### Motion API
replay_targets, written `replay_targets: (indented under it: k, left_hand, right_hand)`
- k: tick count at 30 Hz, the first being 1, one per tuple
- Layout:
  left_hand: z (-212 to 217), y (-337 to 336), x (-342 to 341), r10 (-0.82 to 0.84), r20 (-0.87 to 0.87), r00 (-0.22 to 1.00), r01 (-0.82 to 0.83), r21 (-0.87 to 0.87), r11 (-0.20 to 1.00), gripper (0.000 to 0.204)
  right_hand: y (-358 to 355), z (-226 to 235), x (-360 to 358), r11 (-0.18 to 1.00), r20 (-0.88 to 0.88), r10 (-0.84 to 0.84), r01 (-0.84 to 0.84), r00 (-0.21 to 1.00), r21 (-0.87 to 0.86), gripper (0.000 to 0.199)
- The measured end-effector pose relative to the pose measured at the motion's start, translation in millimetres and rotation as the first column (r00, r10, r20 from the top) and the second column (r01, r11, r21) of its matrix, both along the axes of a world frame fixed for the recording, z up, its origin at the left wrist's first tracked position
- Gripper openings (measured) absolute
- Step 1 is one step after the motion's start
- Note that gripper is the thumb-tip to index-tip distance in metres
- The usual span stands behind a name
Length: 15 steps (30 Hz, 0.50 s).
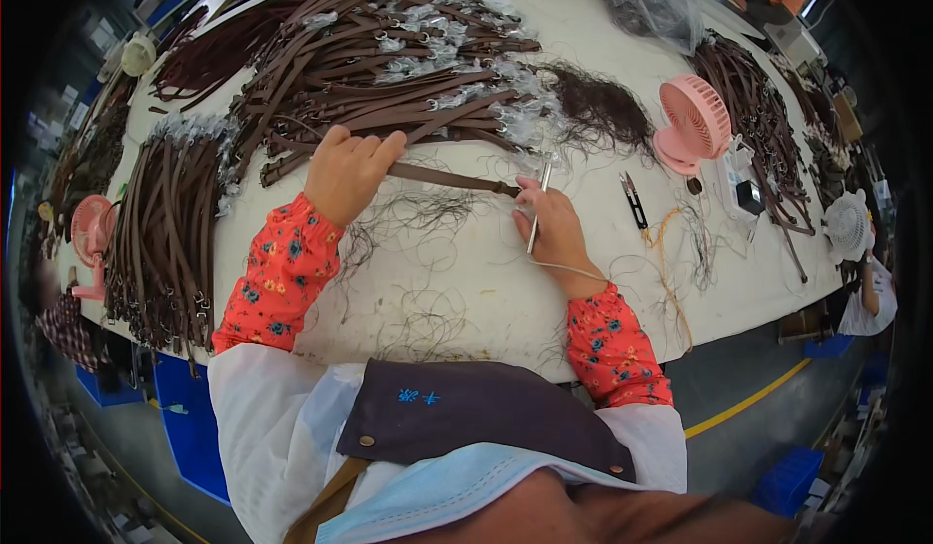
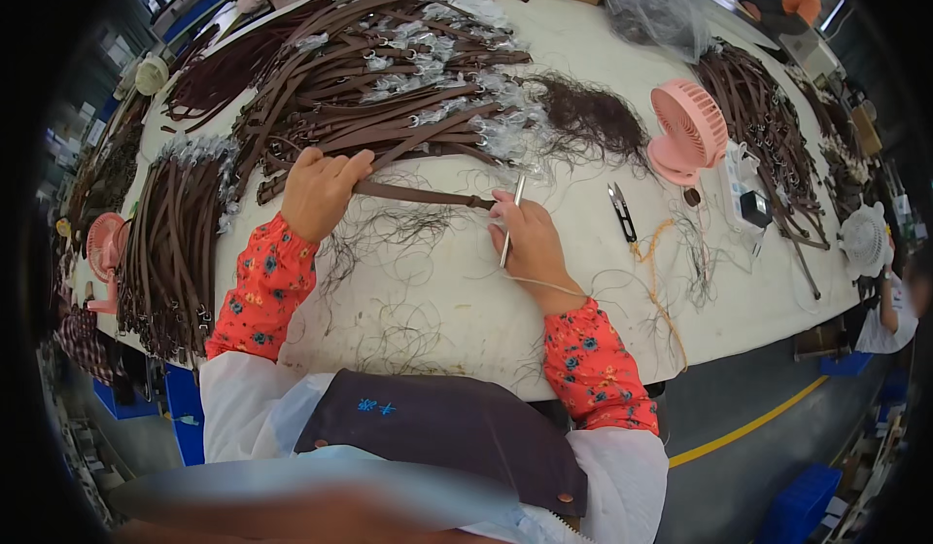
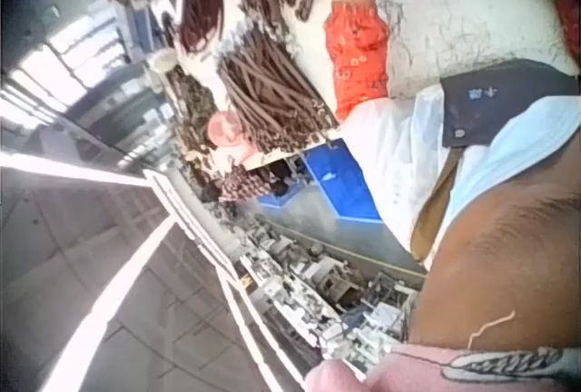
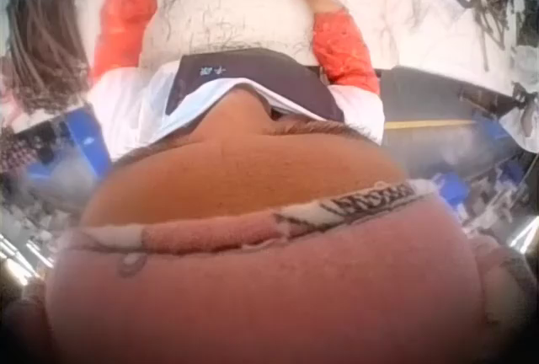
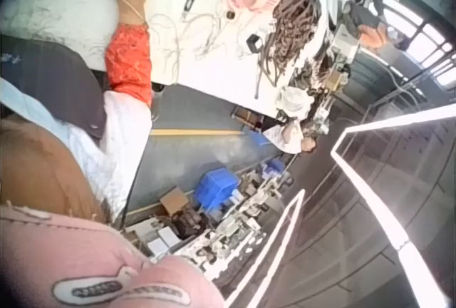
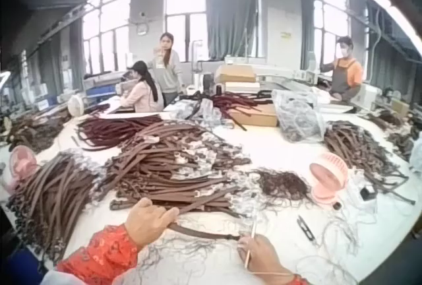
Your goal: The person is using a metal tool to push threads or finish edges on small brown leather/synthetic straps on a workshop table.
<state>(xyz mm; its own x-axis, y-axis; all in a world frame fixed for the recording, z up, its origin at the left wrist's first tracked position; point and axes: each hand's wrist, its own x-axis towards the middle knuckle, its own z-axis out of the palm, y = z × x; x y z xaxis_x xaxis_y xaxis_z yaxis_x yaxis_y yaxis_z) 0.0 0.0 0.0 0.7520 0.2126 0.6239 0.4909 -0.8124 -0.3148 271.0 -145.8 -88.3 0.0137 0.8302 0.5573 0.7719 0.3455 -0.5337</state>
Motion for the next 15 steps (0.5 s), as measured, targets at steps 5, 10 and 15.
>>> replay_targets:
  k: [5,10,15]
  left_hand:
    - [-8.4,-41.4,-34.1,0.117,-0.225,0.967,-0.173,-0.248,0.953,0.033]
    - [-31.8,-55.9,-78.8,0.186,-0.062,0.981,-0.188,-0.560,0.807,0.023]
    - [-14.1,-76.7,-89.2,0.132,0.297,0.946,0.047,-0.526,0.849,0.009]
  right_hand:
    - [4.0,0.6,3.4,0.998,0.117,0.054,-0.057,0.992,0.017,0.019]
    - [-1.6,8.6,-7.4,0.991,0.125,0.132,-0.136,0.983,0.020,0.019]
    - [-9.1,15.5,-18.5,0.983,-0.010,0.155,-0.153,0.988,0.101,0.023]
